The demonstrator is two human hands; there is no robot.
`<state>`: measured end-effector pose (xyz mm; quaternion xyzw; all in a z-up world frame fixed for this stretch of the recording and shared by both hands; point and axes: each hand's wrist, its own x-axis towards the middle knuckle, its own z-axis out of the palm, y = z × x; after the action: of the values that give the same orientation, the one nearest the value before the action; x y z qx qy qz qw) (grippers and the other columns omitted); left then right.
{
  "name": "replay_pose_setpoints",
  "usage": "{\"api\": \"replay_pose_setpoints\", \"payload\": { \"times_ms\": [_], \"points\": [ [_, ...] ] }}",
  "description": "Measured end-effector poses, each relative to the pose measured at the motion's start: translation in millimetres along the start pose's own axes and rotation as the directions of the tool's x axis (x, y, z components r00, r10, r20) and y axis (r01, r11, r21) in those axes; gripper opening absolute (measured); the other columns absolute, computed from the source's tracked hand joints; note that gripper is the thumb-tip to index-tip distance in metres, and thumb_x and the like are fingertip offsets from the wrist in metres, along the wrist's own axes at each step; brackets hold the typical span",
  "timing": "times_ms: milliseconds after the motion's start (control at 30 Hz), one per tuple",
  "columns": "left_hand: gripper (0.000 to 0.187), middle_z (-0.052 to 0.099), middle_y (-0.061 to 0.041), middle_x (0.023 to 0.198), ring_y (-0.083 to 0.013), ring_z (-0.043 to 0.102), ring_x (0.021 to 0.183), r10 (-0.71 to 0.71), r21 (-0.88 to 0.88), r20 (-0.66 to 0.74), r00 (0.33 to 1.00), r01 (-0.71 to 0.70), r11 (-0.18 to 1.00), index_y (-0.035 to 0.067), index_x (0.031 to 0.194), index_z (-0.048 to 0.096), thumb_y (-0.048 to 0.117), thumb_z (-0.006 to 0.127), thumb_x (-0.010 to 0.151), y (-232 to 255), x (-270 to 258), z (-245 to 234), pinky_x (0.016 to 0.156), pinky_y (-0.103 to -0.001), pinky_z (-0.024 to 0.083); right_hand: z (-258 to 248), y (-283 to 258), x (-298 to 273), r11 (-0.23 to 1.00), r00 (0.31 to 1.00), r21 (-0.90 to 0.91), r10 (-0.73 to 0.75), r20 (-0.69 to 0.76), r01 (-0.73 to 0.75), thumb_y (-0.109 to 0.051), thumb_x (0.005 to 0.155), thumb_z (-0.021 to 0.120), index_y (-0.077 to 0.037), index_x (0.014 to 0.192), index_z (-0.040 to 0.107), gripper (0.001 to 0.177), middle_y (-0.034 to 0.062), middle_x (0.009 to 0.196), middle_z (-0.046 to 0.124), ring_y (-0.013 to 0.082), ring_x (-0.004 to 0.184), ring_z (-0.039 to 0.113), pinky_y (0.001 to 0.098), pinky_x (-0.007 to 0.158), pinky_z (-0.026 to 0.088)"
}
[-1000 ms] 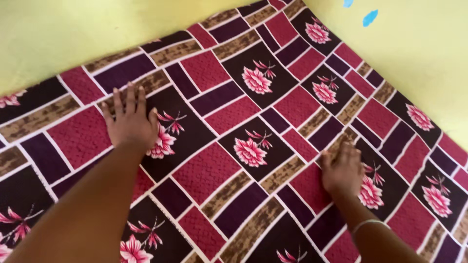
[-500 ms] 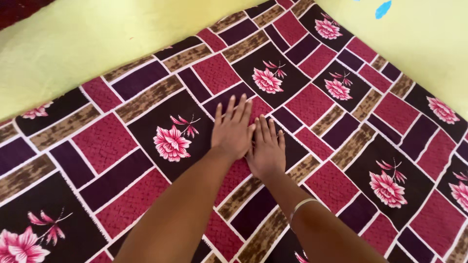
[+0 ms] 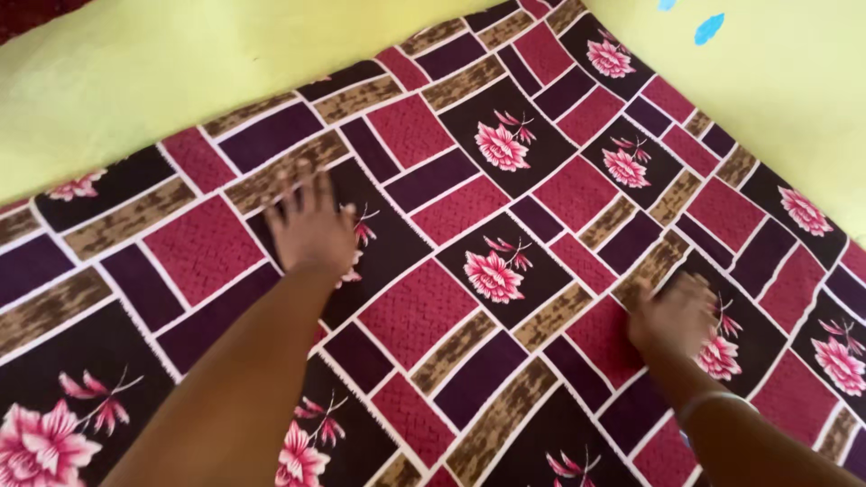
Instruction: The person smooths the bedsheet on a bed by hand, then places several cushions and a folded cloth onto the bed from a chair.
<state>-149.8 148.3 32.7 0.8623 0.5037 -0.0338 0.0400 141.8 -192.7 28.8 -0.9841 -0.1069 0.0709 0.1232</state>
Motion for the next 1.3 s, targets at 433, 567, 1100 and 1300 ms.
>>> {"api": "replay_pose_setpoints", "payload": {
  "times_ms": [433,567,1100,1300],
  "points": [
    [0.073,0.003,-0.006,0.171,-0.0262,-0.001,0.156,0.277,-0.076,-0.04,0.96,-0.279,0.957,0.015,0.163,0.007,0.051,0.023,0.103,1,-53,32,0.124,-0.051,0.001,87,-172,-119,0.541,0.558,-0.159,-0.824,0.093,0.826,-0.044,0.107,0.034,-0.001,0.159,0.019,0.069,0.0159,0.167,0.015,0.0318,0.154,0.015,0.0492,0.124,0.015],
    [0.073,0.0,-0.005,0.171,-0.0251,-0.005,0.155,0.075,-0.052,-0.016,0.997,-0.076,0.996,0.019,0.162,0.004,0.057,0.02,0.102,-73,-51,18,0.123,-0.049,0.0,57,-120,-94,0.899,0.882,0.007,-0.43,0.192,0.437,-0.047,0.096,0.044,-0.016,0.164,0.021,0.078,0.0046,0.171,0.021,0.0255,0.156,0.021,0.0431,0.129,0.02],
    [0.071,0.005,-0.009,0.17,-0.0328,0.005,0.155,0.251,-0.092,-0.183,0.951,-0.271,0.958,0.018,0.163,0.011,0.046,0.032,0.101,-27,-88,29,0.121,-0.056,0.001,108,-221,-175,0.465,0.491,-0.159,-0.843,0.221,0.871,-0.026,0.097,0.055,-0.008,0.161,0.021,0.074,0.0145,0.17,0.019,0.0307,0.159,0.014,0.0487,0.124,0.013],
    [0.069,0.007,-0.005,0.168,-0.0272,0.005,0.156,0.238,-0.033,-0.278,0.93,-0.257,0.966,0.024,0.161,0.012,0.055,0.029,0.102,-75,-74,42,0.123,-0.053,0.002,88,-227,-159,0.484,0.487,-0.068,-0.85,0.201,0.872,-0.047,0.104,0.048,-0.002,0.157,0.016,0.076,0.0179,0.166,0.017,0.03,0.154,0.016,0.0463,0.125,0.013]
  ]
}}
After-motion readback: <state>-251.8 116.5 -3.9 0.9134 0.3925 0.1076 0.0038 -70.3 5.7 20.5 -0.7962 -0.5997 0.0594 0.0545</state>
